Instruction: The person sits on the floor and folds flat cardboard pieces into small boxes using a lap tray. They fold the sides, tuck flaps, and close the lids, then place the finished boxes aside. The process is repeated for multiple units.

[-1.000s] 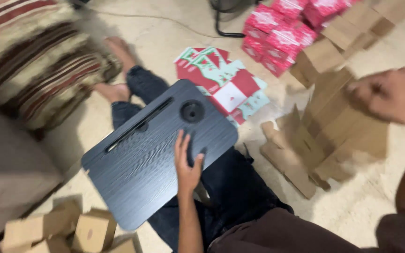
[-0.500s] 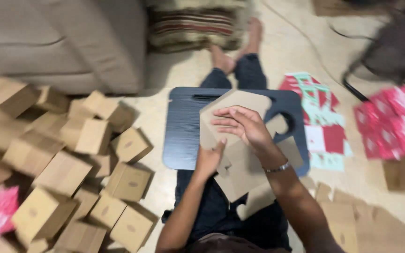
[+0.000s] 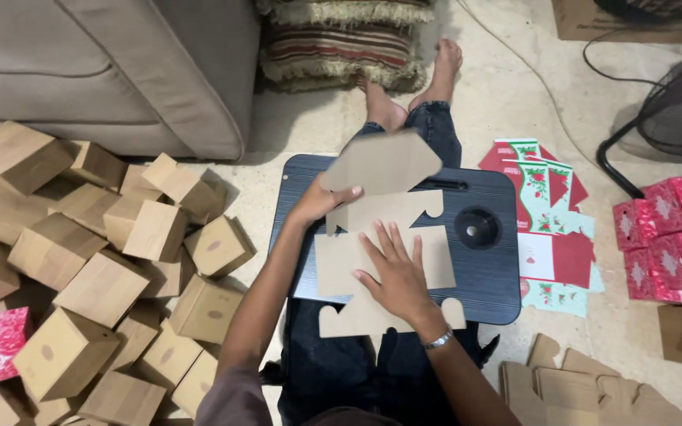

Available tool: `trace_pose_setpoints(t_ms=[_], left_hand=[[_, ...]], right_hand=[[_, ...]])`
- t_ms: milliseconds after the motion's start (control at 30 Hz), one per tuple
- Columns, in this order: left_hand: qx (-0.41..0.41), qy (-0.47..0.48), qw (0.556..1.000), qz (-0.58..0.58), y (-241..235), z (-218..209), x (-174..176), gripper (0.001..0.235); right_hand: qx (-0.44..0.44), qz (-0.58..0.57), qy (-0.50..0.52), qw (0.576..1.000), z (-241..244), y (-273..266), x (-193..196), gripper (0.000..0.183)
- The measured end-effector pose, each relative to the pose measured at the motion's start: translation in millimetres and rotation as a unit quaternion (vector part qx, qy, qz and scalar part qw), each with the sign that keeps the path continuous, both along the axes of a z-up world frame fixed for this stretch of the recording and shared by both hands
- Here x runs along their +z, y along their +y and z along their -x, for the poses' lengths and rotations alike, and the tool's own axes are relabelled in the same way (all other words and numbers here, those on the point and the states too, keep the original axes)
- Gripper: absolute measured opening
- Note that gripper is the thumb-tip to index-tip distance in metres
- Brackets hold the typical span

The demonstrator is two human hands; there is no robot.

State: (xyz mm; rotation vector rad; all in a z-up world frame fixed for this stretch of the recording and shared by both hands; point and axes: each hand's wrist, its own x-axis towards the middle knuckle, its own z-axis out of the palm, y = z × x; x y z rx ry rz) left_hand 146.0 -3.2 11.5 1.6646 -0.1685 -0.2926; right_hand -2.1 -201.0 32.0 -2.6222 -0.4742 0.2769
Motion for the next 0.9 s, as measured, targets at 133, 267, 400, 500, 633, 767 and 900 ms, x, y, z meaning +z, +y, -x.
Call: trace_pose_setpoints(t_ms=[133, 267, 400, 500, 633, 767, 900], left_hand=[[-0.121, -0.058, 0.991, 0.004, 3, 6, 28, 0.049], [-0.162, -0.185, 0.960, -0.131, 0, 23, 62, 0.036], [-0.151, -0.241, 0.874, -0.395, -8, 47, 67, 0.045], [-0.139, -0.245, 0.861, -0.424, -8, 59, 47, 0.058], [-0.122, -0.252, 0.869, -0.409, -4, 67, 14, 0.066], [-0.091, -0.258, 0.882, -0.384, -2, 72, 2, 0.065], [-0.090, -0.252, 0.881, -0.391, -2, 73, -6, 0.067]], right_hand=[[-0.022, -0.003, 0.001, 1.000, -7, 4, 2, 0.064], [-0.029, 0.000, 0.008, 1.000, -14, 4, -2, 0.066], [0.016, 0.000, 0.021, 1.000, -12, -5, -15, 0.069], [0.043, -0.194, -0.062, 0.978, -1, -22, 32, 0.024], [0.017, -0.167, -0.203, 0.965, -27, -30, 17, 0.015], [0.040, -0.070, -0.158, 0.984, -71, -33, 35, 0.031], [0.100, 0.081, -0.077, 0.989, -89, -30, -1, 0.057]])
